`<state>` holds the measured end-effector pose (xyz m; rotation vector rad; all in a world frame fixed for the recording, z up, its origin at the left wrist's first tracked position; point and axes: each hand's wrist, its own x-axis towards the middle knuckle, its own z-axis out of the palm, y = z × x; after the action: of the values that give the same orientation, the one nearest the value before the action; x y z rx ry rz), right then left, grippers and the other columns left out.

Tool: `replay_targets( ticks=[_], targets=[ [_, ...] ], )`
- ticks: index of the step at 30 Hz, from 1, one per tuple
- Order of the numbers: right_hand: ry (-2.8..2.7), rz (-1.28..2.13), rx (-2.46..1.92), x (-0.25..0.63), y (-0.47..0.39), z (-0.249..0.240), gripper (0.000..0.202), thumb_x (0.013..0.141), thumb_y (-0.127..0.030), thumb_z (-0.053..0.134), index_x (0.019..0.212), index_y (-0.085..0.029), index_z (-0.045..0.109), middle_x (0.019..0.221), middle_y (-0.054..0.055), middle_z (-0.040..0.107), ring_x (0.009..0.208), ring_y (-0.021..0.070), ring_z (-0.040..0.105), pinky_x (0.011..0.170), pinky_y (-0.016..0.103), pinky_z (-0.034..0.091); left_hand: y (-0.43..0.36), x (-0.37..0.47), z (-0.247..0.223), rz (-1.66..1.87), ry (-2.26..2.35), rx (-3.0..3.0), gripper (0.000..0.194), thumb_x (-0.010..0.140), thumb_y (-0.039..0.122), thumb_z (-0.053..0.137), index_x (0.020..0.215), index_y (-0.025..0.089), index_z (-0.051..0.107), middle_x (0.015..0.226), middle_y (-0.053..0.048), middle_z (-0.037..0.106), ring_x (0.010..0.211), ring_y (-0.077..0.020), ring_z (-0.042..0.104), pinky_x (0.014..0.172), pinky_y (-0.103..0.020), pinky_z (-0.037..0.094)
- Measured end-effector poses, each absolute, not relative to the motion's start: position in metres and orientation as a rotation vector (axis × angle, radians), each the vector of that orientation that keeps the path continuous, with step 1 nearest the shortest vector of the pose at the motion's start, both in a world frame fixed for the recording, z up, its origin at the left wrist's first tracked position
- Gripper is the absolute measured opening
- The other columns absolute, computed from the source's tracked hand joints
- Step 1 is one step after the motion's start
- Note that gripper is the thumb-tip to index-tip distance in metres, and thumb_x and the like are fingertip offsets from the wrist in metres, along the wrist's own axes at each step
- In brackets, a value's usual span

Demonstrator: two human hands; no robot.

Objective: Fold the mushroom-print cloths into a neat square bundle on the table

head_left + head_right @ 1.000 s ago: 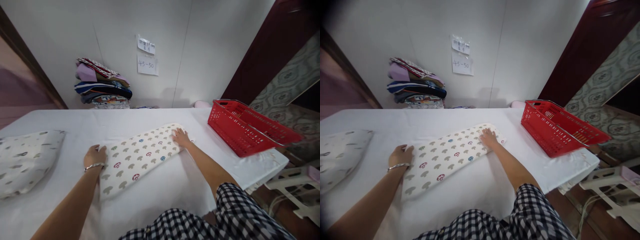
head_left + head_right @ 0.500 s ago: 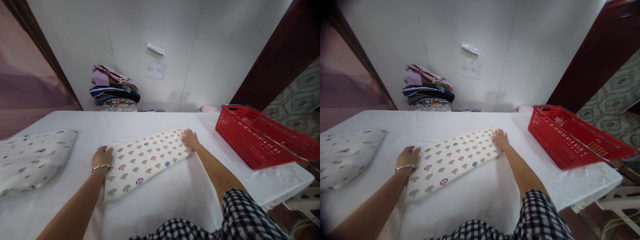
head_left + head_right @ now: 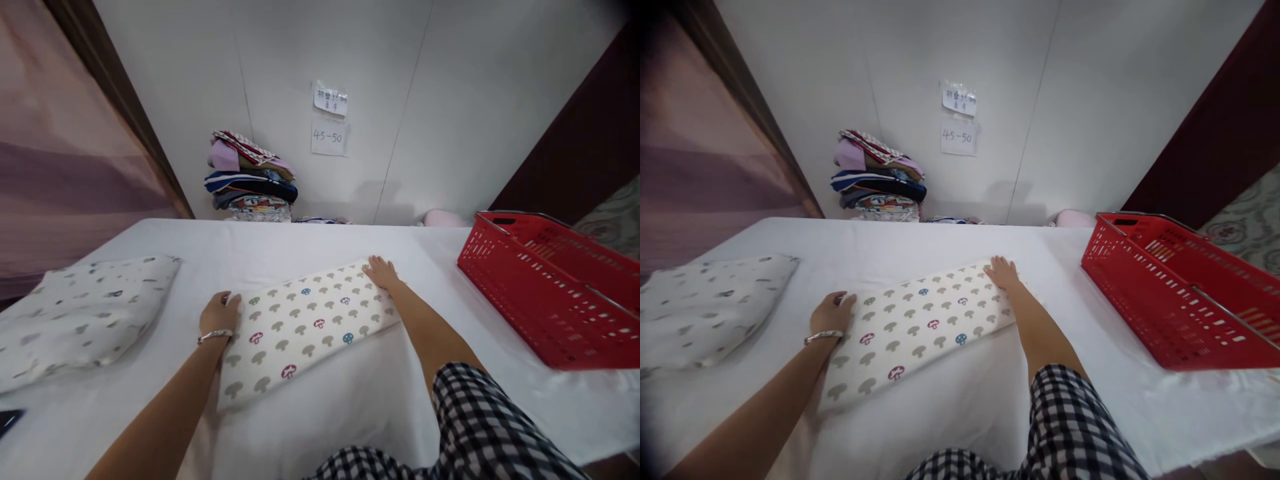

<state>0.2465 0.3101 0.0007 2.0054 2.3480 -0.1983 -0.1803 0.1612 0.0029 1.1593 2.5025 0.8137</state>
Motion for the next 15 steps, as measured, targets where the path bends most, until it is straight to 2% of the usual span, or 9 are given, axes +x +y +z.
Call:
replay_targets(
  ticks=[6, 10, 15],
  targets=[
    [2.356, -0.207, 2.022, 0.249, 0.309, 0.002, 0.062, 0.092, -0.052, 0.018, 0.144, -0.019, 0.022, 0.152, 0.008, 0.018, 0.139, 0.0209, 0.014, 0.110, 0.044, 0.011, 0.160, -0.179, 0.003, 0.819, 2.497, 1.135, 0.043, 0.080, 0.044, 0.050, 0.115, 0.020, 0.058, 0.111, -0.010, 0.064, 0.103, -0.0274, 0.058, 0.088, -0.037, 0.044],
    [2.406, -0.154, 1.991, 0.233, 0.299, 0.014, 0.065, 0.093, -0.050, 0.012, 0.144, -0.012, 0.021, 0.152, 0.014, 0.014, 0.139, 0.0258, 0.009, 0.108, 0.045, 0.008, 0.159, -0.178, 0.004, 0.833, 2.497, 1.115, 0.043, 0.080, 0.044, 0.050, 0.115, 0.020, 0.058, 0.110, -0.010, 0.064, 0.103, -0.0264, 0.058, 0.088, -0.036, 0.044],
    [2.666, -0.207, 1.715, 0.176, 0.266, 0.015, 0.066, 0.091, -0.055, 0.017, 0.146, -0.019, 0.019, 0.153, 0.006, 0.007, 0.140, 0.0215, 0.002, 0.111, 0.043, -0.001, 0.160, -0.176, 0.003, 0.861, 2.493, 1.089, 0.043, 0.079, 0.044, 0.052, 0.114, 0.020, 0.059, 0.110, -0.009, 0.065, 0.102, -0.0261, 0.059, 0.087, -0.036, 0.044]
  ],
)
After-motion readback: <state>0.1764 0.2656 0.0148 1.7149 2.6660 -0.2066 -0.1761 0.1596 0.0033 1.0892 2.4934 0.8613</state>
